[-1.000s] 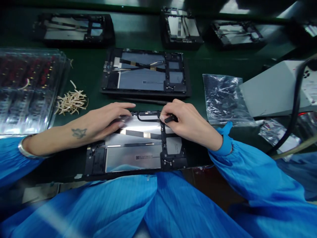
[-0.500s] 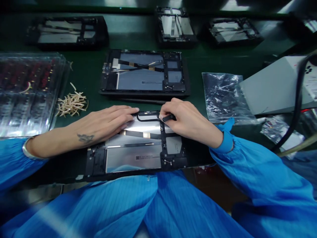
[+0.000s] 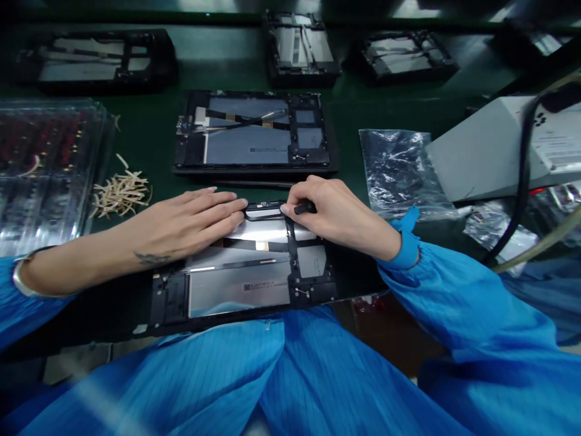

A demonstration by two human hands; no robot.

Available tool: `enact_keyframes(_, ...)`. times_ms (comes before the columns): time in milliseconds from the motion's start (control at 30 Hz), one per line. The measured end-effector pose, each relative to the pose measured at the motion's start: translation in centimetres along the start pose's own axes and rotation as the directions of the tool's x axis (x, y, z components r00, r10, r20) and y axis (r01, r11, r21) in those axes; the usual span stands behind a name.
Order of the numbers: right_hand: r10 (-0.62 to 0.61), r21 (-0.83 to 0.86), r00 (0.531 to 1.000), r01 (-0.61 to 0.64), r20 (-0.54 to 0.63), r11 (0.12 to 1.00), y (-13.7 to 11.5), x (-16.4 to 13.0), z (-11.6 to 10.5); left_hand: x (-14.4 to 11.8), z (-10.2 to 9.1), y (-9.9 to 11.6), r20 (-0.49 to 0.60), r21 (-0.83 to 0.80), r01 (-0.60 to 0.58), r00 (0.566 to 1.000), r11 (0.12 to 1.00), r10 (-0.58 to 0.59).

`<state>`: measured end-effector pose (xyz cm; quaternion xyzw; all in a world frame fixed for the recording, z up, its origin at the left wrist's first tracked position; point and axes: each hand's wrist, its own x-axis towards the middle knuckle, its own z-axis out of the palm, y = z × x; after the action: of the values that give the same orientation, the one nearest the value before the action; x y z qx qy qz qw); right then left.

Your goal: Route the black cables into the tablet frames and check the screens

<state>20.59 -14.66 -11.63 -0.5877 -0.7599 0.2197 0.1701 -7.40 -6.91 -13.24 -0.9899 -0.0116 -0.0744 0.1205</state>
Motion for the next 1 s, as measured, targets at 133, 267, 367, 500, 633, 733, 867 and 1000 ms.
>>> enact_keyframes(133,-0.024,-0.074,1.0,0.023,-0.011,0.997,-0.6,0.1,0.2,0.0,0.2,-0.3,-0.089,-0.004,-0.023,0.996,1.0,0.023)
enact_keyframes(267,-0.01,-0.136,1.0,0.01,0.001,0.991,-0.9,0.2,0.4,-0.1,0.4,-0.4,-0.106,0.019,-0.051,0.993,0.999,0.052)
enact_keyframes(367,0.008,-0.146,1.0,-0.005,0.018,0.989,-0.8,0.2,0.4,-0.3,0.6,-0.3,-0.109,-0.034,-0.027,0.994,0.999,0.024)
enact_keyframes(500,-0.003,-0.152,1.0,0.006,0.024,0.988,-0.8,0.2,0.5,-0.4,0.7,-0.2,-0.1,-0.06,-0.022,0.995,0.998,0.015)
enact_keyframes(633,-0.005,-0.169,1.0,0.01,0.025,0.986,-0.8,0.2,0.5,-0.3,0.5,-0.2,-0.089,0.007,-0.05,0.995,0.999,0.05)
enact_keyframes(733,-0.004,-0.168,1.0,0.008,0.024,0.986,-0.9,0.1,0.5,-0.2,0.3,-0.2,-0.093,0.039,-0.066,0.993,0.997,0.069)
enact_keyframes(867,0.005,-0.167,1.0,-0.001,0.023,0.986,-1.0,0.0,0.6,-0.1,0.4,-0.1,-0.1,0.072,-0.057,0.993,0.996,0.064)
enact_keyframes(1000,-0.01,-0.175,0.999,0.016,0.035,0.984,-0.6,0.3,0.7,0.9,0.2,-0.1,-0.082,0.143,-0.09,0.991,0.986,0.102)
